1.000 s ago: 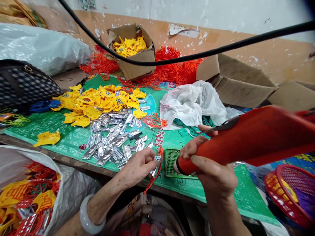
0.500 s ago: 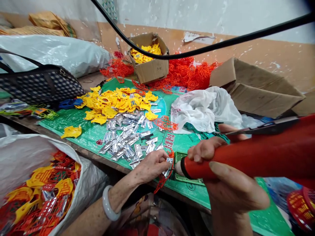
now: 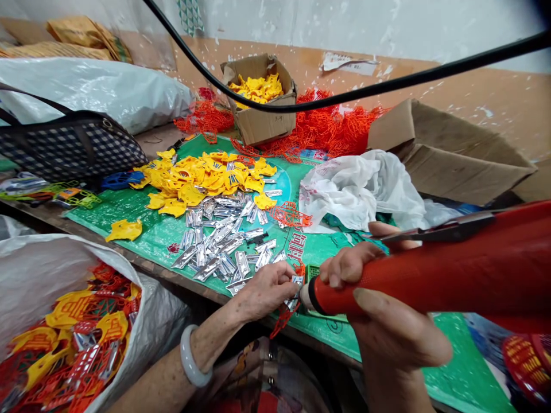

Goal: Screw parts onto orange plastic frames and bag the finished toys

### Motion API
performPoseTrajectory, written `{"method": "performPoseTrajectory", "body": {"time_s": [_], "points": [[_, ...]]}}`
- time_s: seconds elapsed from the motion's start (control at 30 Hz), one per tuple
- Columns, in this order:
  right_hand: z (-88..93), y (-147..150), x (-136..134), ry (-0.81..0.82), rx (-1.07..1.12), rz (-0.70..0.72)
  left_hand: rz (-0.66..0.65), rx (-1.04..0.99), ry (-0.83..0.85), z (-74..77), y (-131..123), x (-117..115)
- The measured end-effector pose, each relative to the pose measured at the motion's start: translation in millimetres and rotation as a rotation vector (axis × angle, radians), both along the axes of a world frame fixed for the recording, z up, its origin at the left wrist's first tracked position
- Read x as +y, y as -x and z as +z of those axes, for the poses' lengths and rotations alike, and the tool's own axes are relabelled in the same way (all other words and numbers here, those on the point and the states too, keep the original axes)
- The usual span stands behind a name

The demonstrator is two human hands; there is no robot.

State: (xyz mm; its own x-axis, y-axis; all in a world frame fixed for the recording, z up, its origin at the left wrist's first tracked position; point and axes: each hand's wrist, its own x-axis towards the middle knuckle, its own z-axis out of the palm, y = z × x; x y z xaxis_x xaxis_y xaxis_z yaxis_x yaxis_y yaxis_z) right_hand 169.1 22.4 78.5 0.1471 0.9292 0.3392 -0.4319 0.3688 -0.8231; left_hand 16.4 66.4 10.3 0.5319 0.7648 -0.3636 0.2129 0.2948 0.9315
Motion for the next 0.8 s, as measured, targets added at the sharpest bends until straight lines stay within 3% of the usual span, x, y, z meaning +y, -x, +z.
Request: {"method": "performPoseTrajectory", "body": {"time_s": [0.5,0.8], "points": [[-0.3,-1.3,-3.6,-0.005,-0.016,0.03,0.03,-0.04,0.002,-4.5,-0.9,-2.8],[5.0,-0.7,0.3,0.03,-0.236,0.026,0.078,-0.087,0.001,4.0,-9.6,-7.7]]}}
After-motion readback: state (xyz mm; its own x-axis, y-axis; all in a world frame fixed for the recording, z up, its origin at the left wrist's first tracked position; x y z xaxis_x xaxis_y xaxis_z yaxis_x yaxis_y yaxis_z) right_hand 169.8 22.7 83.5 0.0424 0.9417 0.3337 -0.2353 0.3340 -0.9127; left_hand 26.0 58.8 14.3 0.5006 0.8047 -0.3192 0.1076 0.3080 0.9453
